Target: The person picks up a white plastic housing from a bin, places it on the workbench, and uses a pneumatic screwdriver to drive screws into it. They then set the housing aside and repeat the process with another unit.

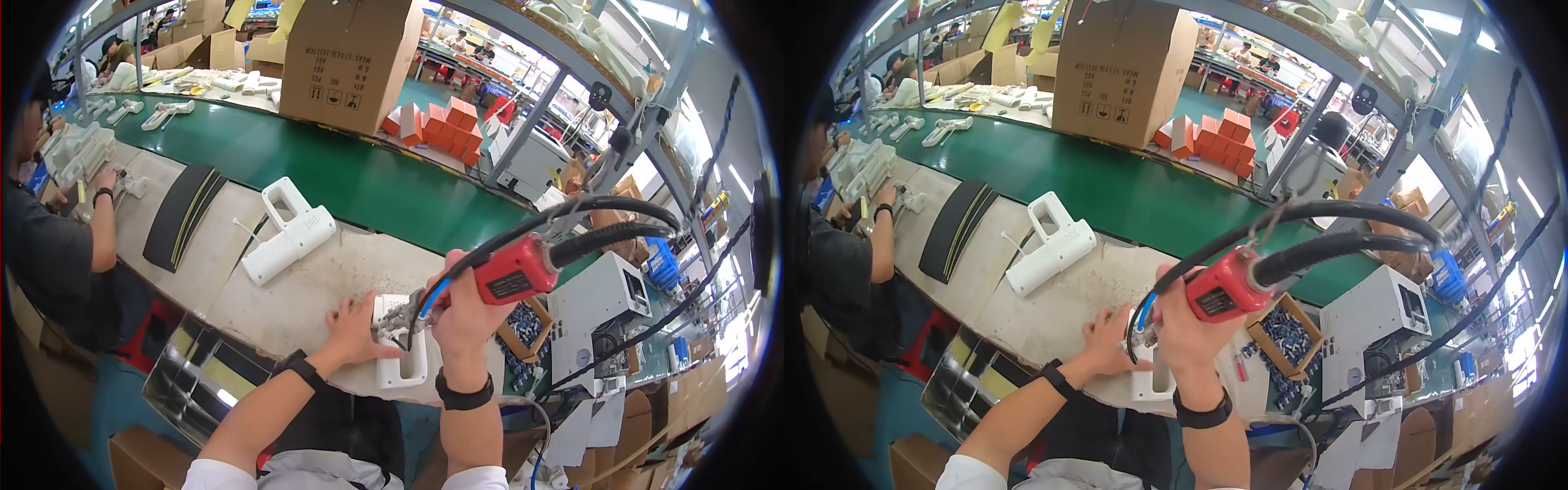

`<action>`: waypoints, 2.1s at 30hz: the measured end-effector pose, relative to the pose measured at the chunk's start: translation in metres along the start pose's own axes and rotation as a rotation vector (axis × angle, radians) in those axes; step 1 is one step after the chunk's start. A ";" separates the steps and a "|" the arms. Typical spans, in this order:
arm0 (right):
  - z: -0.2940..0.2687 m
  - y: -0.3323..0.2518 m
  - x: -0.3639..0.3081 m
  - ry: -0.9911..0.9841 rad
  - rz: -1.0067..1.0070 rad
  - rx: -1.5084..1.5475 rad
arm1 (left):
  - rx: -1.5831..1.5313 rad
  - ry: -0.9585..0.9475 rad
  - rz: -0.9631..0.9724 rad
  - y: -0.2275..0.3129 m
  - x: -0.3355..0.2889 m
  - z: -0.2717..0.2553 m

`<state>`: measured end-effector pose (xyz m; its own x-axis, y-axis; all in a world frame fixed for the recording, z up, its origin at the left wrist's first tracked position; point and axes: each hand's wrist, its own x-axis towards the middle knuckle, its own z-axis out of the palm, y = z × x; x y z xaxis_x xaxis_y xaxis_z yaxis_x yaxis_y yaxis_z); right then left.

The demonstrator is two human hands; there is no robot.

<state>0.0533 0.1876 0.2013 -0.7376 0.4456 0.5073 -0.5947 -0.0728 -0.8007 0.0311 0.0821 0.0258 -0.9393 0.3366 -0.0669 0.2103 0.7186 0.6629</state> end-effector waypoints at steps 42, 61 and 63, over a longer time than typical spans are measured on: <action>-0.053 -0.036 0.007 0.153 -0.025 0.045 | 0.149 0.253 0.022 0.022 0.020 0.012; -0.063 0.033 -0.006 0.027 0.110 -0.222 | 0.075 0.265 0.041 0.016 0.036 0.018; -0.069 0.036 -0.006 -0.001 0.095 -0.243 | 0.078 0.268 0.025 0.015 0.037 0.020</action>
<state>0.0583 0.2434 0.1477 -0.7868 0.4459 0.4268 -0.4290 0.1023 -0.8975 0.0050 0.1173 0.0181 -0.9695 0.1899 0.1552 0.2452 0.7602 0.6016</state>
